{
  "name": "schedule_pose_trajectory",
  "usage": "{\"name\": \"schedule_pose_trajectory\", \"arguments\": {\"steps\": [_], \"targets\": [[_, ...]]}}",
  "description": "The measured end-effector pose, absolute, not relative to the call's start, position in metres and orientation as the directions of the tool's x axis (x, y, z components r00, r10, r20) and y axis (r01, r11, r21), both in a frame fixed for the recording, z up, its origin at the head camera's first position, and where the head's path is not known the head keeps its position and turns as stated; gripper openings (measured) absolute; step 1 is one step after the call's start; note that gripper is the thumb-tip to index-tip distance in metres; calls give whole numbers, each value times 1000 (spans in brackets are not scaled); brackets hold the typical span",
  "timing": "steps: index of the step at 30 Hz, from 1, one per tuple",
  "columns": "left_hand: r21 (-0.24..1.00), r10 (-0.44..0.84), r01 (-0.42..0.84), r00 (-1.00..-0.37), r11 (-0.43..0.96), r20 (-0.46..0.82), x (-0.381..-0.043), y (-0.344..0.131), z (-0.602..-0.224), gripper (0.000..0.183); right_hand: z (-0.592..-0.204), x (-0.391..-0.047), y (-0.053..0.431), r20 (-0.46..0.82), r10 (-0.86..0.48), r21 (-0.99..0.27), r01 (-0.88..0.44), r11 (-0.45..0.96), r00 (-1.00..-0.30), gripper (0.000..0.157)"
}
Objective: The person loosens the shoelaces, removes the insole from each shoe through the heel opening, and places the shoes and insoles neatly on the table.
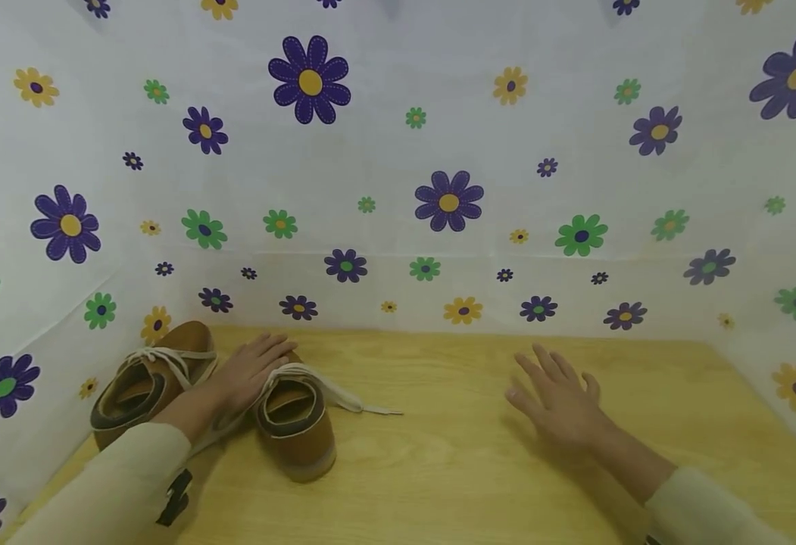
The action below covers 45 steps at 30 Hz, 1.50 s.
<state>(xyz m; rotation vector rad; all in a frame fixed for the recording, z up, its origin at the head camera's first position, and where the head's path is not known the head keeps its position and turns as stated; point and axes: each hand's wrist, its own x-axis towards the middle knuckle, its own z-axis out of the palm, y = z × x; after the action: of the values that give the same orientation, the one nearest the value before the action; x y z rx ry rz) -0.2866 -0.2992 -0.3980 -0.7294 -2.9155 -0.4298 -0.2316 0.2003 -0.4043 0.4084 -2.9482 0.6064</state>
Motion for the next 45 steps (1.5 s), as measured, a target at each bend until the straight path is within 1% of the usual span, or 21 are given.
{"name": "schedule_pose_trajectory", "arguments": {"steps": [5, 10, 16, 20, 24, 30, 33, 45], "targets": [[218, 415, 442, -896, 870, 158, -287, -292, -406, 51, -403, -228, 199, 172, -266, -324, -310, 894, -948, 69], [197, 364, 382, -923, 903, 120, -285, -289, -413, 63, -409, -225, 196, 191, -269, -298, -317, 900, -944, 67], [172, 314, 334, -940, 927, 135, -281, -282, -407, 63, -417, -223, 189, 203, -310, -272, -358, 893, -929, 70], [145, 297, 312, -948, 939, 118, -282, -280, -408, 62, -419, -222, 188, 220, -316, -246, -365, 898, -923, 71], [144, 281, 297, -952, 944, 121, -282, -280, -411, 63, -416, -219, 183, 221, -322, -244, -372, 896, -921, 71], [153, 278, 295, -952, 943, 128, -286, -270, -414, 70, -416, -219, 178, 233, -329, -222, -379, 898, -915, 73], [154, 268, 283, -957, 947, 110, -288, -265, -417, 75, -418, -220, 176, 236, -337, -213, -387, 897, -911, 73], [144, 258, 267, -963, 953, 77, -291, -240, -414, 74, -420, -222, 172, 224, -336, -214, -383, 899, -915, 74]]}}
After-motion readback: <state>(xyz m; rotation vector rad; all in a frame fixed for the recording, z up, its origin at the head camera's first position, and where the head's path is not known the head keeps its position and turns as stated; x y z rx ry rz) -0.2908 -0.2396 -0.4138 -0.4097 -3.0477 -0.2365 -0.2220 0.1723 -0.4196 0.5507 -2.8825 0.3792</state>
